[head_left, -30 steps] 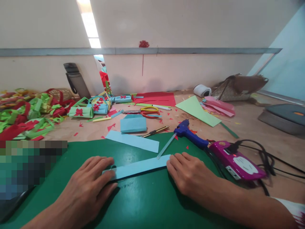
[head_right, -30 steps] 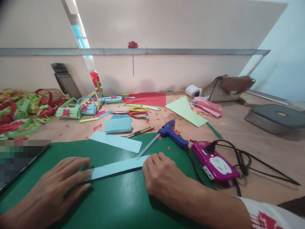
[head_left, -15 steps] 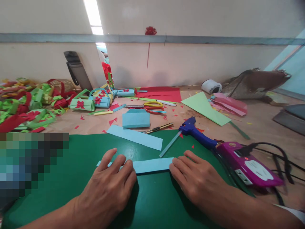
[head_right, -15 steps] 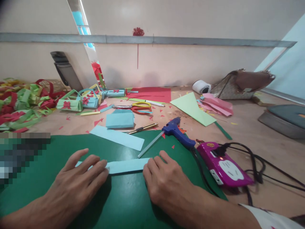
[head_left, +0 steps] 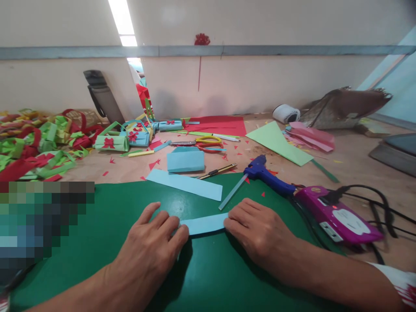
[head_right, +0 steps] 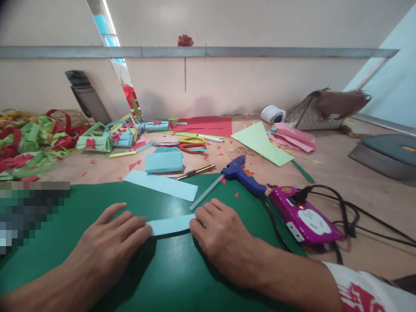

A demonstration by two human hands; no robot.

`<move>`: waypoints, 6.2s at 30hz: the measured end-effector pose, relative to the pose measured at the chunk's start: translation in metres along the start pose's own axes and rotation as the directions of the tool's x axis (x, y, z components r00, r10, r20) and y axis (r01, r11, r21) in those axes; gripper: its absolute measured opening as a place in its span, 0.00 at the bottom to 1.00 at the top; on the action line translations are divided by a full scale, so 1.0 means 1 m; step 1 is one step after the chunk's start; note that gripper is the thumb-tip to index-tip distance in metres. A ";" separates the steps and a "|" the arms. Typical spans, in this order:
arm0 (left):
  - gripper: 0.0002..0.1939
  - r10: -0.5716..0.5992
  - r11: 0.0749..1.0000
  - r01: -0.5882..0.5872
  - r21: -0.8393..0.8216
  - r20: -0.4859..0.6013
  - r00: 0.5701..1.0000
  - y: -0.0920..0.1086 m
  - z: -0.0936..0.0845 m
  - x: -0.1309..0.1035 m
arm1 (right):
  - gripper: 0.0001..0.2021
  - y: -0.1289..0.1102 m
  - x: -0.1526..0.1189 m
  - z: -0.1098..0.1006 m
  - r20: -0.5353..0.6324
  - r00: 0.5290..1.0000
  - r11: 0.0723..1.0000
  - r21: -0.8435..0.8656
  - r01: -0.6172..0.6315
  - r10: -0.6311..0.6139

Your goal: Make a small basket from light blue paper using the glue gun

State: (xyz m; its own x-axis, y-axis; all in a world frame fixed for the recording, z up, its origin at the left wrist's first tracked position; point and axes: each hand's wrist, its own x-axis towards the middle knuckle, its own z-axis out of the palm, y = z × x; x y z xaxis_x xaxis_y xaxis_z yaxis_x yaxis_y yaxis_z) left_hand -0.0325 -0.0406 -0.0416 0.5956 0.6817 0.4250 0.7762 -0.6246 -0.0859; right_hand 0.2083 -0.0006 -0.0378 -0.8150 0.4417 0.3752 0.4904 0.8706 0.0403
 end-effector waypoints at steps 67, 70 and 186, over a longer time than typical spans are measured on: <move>0.14 -0.300 0.944 0.330 -0.023 0.361 0.883 -0.014 -0.003 0.013 | 0.08 0.011 0.009 -0.006 0.238 0.912 0.942 -0.045 -0.333 0.334; 0.14 -0.305 0.940 0.340 -0.039 0.353 0.884 -0.014 -0.003 0.012 | 0.10 0.010 0.011 -0.011 0.291 0.884 0.919 0.034 -0.392 0.366; 0.32 0.183 0.972 -0.229 0.048 0.451 0.874 -0.016 -0.011 0.008 | 0.19 0.005 0.009 -0.012 0.231 0.951 0.957 -0.157 0.245 -0.205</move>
State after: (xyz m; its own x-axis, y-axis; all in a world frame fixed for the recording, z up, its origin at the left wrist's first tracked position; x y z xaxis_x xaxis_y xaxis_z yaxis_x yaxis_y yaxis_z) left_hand -0.0425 -0.0291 -0.0263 0.7557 0.6529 -0.0509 0.6285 -0.7449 -0.2240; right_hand 0.2068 0.0057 -0.0233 -0.9471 0.2914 0.1346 0.3183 0.9070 0.2759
